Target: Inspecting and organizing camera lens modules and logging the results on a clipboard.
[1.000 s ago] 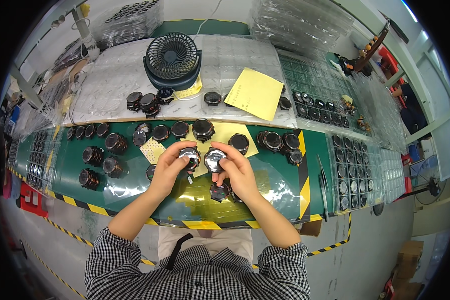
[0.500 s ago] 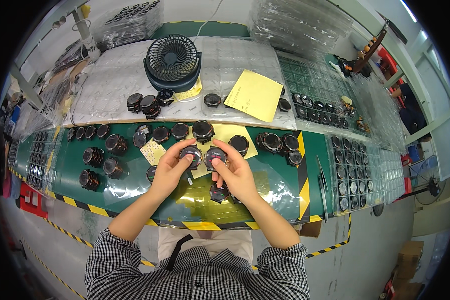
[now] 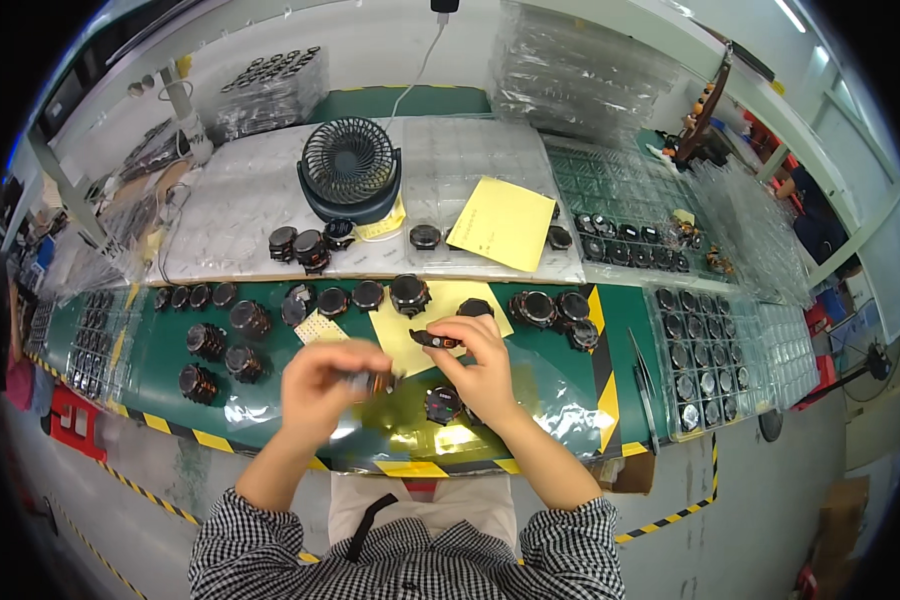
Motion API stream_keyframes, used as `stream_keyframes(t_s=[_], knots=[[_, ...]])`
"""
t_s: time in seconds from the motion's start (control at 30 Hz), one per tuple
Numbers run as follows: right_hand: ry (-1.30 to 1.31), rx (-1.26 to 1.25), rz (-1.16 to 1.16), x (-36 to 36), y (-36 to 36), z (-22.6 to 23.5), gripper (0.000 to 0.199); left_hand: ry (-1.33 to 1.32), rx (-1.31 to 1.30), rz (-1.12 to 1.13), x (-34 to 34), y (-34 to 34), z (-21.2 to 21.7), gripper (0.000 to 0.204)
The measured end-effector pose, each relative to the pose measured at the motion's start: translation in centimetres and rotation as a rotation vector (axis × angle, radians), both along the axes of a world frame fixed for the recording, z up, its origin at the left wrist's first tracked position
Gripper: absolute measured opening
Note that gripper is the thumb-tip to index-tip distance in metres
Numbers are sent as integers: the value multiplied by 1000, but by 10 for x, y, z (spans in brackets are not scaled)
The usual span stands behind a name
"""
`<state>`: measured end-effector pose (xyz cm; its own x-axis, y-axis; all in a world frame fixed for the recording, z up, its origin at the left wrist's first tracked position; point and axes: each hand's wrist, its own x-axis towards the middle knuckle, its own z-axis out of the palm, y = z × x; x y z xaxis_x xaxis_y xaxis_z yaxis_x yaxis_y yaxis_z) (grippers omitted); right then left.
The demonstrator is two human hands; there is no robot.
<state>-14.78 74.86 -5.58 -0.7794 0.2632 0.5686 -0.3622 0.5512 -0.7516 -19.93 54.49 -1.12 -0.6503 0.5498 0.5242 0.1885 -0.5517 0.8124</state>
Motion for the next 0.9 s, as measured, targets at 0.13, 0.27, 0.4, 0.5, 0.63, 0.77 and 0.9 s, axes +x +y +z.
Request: stream_keyframes(t_s=[0.13,0.27,0.4,0.5,0.63,0.77,0.9], knots=[[119,90,-17,2,-6,9,24,515,374,-377,35,-20,76,18],[249,233,-80,3,-1,12,30,416,647,-228,81,2,99,20],[378,416,-75,43,-15,73,37,380,439,-338,87,-28,98,9],[901,485,118,79,-44,120,26,324,519,-171,83,-44,78,10],[1094,380,-220,111,-86,156,25,374,438,217,55,-44,59,11],[999,282,-399,118,-93,164,32,355,155,276,24,-2,42,26],[934,372,-33,92,-79,152,24,37,-62,235,-13,8,6,25]])
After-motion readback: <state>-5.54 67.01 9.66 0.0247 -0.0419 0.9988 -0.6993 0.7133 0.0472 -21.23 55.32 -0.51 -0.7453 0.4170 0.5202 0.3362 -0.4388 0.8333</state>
